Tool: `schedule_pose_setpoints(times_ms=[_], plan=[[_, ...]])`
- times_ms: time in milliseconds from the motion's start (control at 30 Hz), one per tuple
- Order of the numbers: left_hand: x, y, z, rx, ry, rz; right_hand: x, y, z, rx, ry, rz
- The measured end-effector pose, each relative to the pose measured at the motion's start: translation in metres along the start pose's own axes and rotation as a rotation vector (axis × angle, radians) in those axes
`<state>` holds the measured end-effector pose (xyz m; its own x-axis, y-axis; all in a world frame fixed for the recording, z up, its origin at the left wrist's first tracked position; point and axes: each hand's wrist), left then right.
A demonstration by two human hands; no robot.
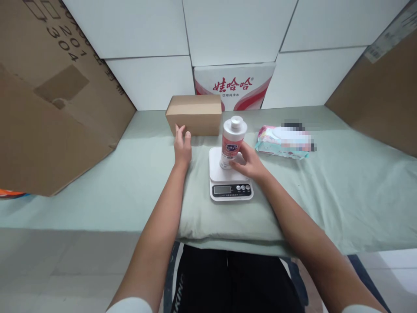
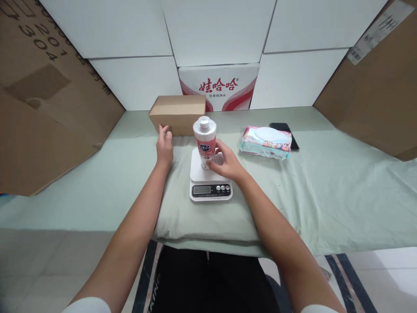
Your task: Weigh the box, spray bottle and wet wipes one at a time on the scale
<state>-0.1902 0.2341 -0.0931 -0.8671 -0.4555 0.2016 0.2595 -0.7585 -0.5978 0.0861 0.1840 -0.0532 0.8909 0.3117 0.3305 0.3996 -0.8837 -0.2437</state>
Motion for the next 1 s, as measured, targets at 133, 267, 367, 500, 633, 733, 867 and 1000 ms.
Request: schedule_pose_setpoints(times_ms=[133, 267, 367, 500, 633, 733, 867, 1000], plan=[[0.001, 0.0, 0.001, -0.015, -0.004, 0.036, 0.009, 0.0, 0.001, 0.035, 0.043, 0.047], [0.003, 0.003, 0.01, -0.132, 0.04, 0.089, 0.007, 0.0, -0.004, 0.047, 0.12, 0.066], [0.004, 0.005, 0.016, -0.199, 0.06, 0.115, 0.001, 0.002, -0.008, 0.039, 0.146, 0.07], [0.003, 0.005, 0.015, -0.223, 0.062, 0.139, 0.002, -0.004, -0.007, 0.003, 0.184, 0.204], [0.0, 0.004, 0.01, -0.207, 0.103, 0.168, 0.019, -0.043, 0.0, -0.137, 0.312, 0.592], [-0.002, 0.004, 0.008, -0.199, 0.149, 0.178, 0.029, -0.081, 0.005, -0.309, 0.429, 0.703], [-0.003, 0.004, 0.008, -0.167, 0.2, 0.204, 0.026, -0.112, 0.013, -0.528, 0.512, 0.659], [-0.004, 0.003, 0.008, -0.172, 0.216, 0.222, 0.018, -0.126, 0.022, -0.623, 0.499, 0.649]])
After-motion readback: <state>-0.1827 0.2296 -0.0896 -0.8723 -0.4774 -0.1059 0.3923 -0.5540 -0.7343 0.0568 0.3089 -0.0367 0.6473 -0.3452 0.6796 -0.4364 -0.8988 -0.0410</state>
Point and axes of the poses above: each hand's wrist, its own y-axis away from the middle knuckle, its own x-axis out of the back of the hand, z = x × y, and after that the axes turned 15 degrees about -x, right-handed
